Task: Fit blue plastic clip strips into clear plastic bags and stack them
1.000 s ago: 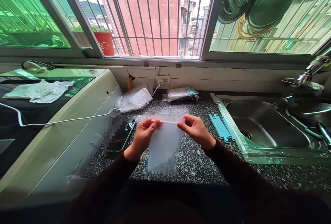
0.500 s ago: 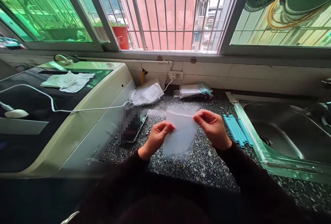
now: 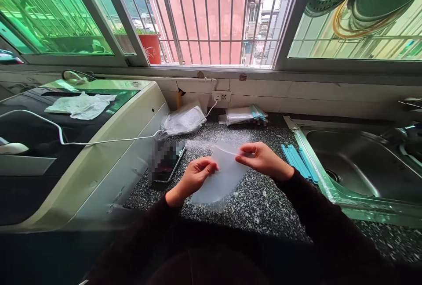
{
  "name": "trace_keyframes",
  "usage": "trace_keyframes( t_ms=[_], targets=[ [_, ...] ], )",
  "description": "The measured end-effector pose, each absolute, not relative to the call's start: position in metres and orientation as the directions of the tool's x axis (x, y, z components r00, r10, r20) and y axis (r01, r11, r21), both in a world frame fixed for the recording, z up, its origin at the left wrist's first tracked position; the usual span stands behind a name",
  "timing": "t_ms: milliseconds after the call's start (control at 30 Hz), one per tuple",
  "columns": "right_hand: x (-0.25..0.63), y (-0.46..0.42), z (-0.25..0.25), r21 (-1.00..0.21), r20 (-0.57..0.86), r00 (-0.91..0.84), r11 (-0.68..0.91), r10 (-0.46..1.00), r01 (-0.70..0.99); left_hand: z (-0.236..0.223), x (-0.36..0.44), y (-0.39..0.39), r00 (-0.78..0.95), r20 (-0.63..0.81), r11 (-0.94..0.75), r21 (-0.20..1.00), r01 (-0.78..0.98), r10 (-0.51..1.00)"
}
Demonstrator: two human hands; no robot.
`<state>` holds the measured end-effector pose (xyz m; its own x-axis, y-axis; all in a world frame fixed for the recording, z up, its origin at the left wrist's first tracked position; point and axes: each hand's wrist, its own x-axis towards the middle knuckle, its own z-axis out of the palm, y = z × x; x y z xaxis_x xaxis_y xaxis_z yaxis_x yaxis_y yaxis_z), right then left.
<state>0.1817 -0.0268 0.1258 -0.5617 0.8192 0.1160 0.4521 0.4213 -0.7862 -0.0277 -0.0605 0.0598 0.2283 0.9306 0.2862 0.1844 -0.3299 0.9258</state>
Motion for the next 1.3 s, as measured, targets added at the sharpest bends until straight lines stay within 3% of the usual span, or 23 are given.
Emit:
trace_keyframes(
  t_ms=[167, 500, 633, 733, 867, 1067, 1200, 1300],
  targets=[
    [0.176, -0.024, 0.131, -0.713, 0.115, -0.610, 0.493, 0.784, 0.499, 0.063, -0.025, -0.061, 0.289, 0.295, -0.368, 0.898, 0.241, 0.911],
    [0.168, -0.017, 0.139, -0.590, 0.363, -0.620, 0.687, 0.695, 0.425, 0.048, -0.034, -0.070, 0.291, 0.274, -0.366, 0.868, 0.336, 0.917],
    [0.176, -0.010, 0.146, -0.331, 0.519, -0.622, 0.808, 0.587, 0.487, 0.032, -0.041, -0.076, 0.277, 0.294, -0.391, 0.815, 0.427, 0.915],
    [0.181, -0.007, 0.149, -0.123, 0.542, -0.638, 0.802, 0.547, 0.584, 0.022, -0.042, -0.081, 0.263, 0.358, -0.444, 0.707, 0.550, 0.896],
    [0.184, -0.008, 0.150, 0.030, 0.547, -0.661, 0.777, 0.513, 0.628, 0.010, -0.043, -0.085, 0.263, 0.428, -0.481, 0.557, 0.677, 0.865],
    [0.193, -0.006, 0.153, 0.020, 0.604, -0.628, 0.778, 0.491, 0.628, -0.006, -0.048, -0.091, 0.319, 0.509, -0.538, 0.371, 0.757, 0.800],
    [0.197, -0.006, 0.155, -0.043, 0.610, -0.612, 0.792, 0.503, 0.609, -0.003, -0.049, -0.096, 0.428, 0.470, -0.621, 0.412, 0.667, 0.772],
    [0.194, -0.012, 0.155, -0.058, 0.589, -0.649, 0.826, 0.482, 0.561, 0.014, -0.049, -0.091, 0.430, 0.465, -0.632, 0.529, 0.566, 0.774]
  ],
)
